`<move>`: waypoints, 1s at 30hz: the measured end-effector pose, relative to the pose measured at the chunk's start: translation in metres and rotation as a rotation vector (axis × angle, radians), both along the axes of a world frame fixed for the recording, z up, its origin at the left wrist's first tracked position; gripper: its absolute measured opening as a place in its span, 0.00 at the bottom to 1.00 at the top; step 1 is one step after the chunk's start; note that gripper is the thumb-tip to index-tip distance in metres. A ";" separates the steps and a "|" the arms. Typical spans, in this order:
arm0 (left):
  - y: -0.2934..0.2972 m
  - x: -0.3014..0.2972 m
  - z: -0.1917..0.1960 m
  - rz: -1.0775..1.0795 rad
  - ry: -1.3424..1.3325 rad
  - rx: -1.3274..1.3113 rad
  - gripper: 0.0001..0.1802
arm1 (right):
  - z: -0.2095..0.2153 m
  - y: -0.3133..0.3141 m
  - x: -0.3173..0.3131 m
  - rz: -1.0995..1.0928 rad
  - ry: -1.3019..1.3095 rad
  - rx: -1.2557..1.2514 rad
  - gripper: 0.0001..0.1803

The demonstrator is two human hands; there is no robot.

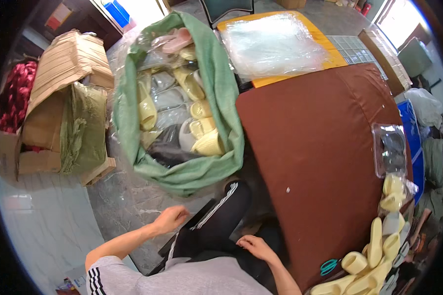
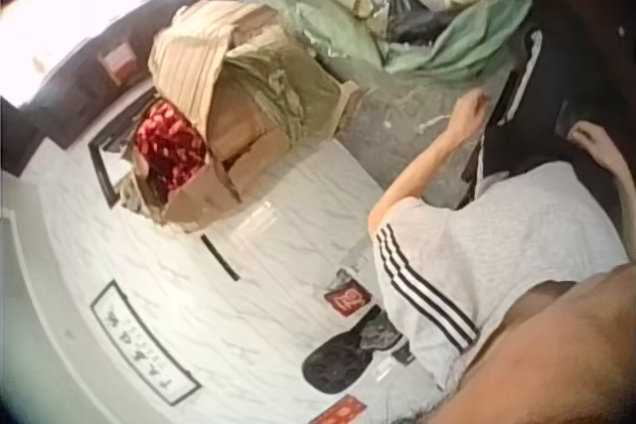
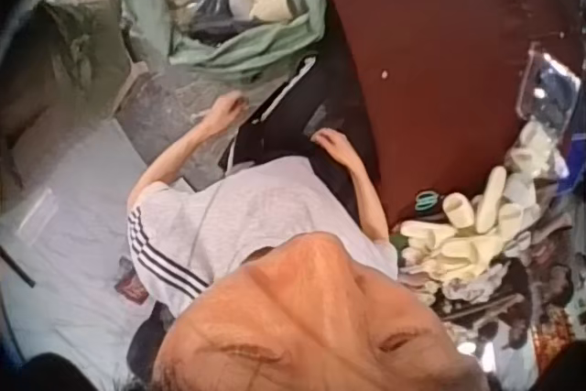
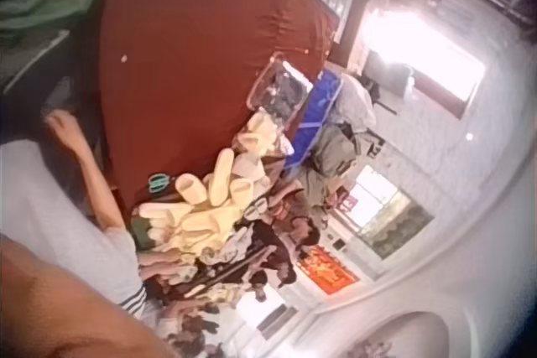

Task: The person packs pairs of slippers into plastic bags by hand.

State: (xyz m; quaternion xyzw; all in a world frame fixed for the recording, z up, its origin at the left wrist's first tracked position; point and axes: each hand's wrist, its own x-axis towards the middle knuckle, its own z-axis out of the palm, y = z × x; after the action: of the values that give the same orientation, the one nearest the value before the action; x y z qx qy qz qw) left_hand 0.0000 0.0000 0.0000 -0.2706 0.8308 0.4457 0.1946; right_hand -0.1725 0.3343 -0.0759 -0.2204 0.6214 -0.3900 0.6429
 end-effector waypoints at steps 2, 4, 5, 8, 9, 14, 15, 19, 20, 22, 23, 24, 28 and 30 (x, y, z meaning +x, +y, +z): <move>0.000 0.053 -0.009 -0.066 -0.104 0.001 0.09 | 0.001 -0.006 0.010 -0.057 -0.132 -0.025 0.18; 0.044 0.128 -0.053 -0.128 -0.181 0.025 0.10 | -0.036 0.024 0.049 0.127 0.128 -0.041 0.24; 0.053 0.165 -0.035 -0.137 -0.202 0.033 0.13 | -0.022 0.021 0.072 0.137 0.041 0.049 0.25; 0.082 0.228 0.008 -0.072 -0.130 0.220 0.17 | -0.008 0.031 0.122 0.033 -0.019 -0.134 0.25; 0.085 0.236 0.001 -0.075 -0.151 0.247 0.20 | -0.003 0.030 0.121 0.036 0.004 -0.206 0.25; 0.093 0.239 0.021 -0.065 -0.084 0.230 0.27 | 0.023 0.025 0.138 0.102 0.015 -0.064 0.28; 0.097 0.246 0.019 -0.022 -0.111 0.278 0.27 | 0.027 0.025 0.143 0.134 0.059 -0.050 0.29; 0.102 0.251 0.005 0.262 -0.112 0.481 0.22 | 0.044 0.037 0.156 0.147 0.223 -0.044 0.29; 0.103 0.255 -0.004 0.181 -0.052 0.475 0.21 | 0.049 0.046 0.160 0.115 0.309 -0.022 0.29; 0.108 0.253 -0.010 0.140 -0.054 0.374 0.21 | 0.071 0.059 0.166 0.071 0.436 0.009 0.28; 0.109 0.248 -0.005 0.070 -0.072 0.257 0.22 | 0.080 0.067 0.168 0.081 0.432 0.012 0.28; 0.112 0.239 0.006 -0.004 -0.073 0.110 0.25 | 0.088 0.079 0.172 0.031 0.471 0.019 0.27; 0.106 0.218 0.011 -0.029 -0.054 0.076 0.27 | 0.095 0.140 0.191 -0.135 0.531 0.114 0.26; 0.099 0.212 0.001 0.029 -0.113 0.144 0.27 | 0.102 0.166 0.205 -0.196 0.464 0.190 0.26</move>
State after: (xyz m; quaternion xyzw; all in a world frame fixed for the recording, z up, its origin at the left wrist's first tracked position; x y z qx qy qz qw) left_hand 0.2122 0.0991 0.0007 -0.2926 0.7804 0.4909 0.2537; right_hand 0.0327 0.5006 0.0264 -0.1812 0.8043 -0.3292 0.4603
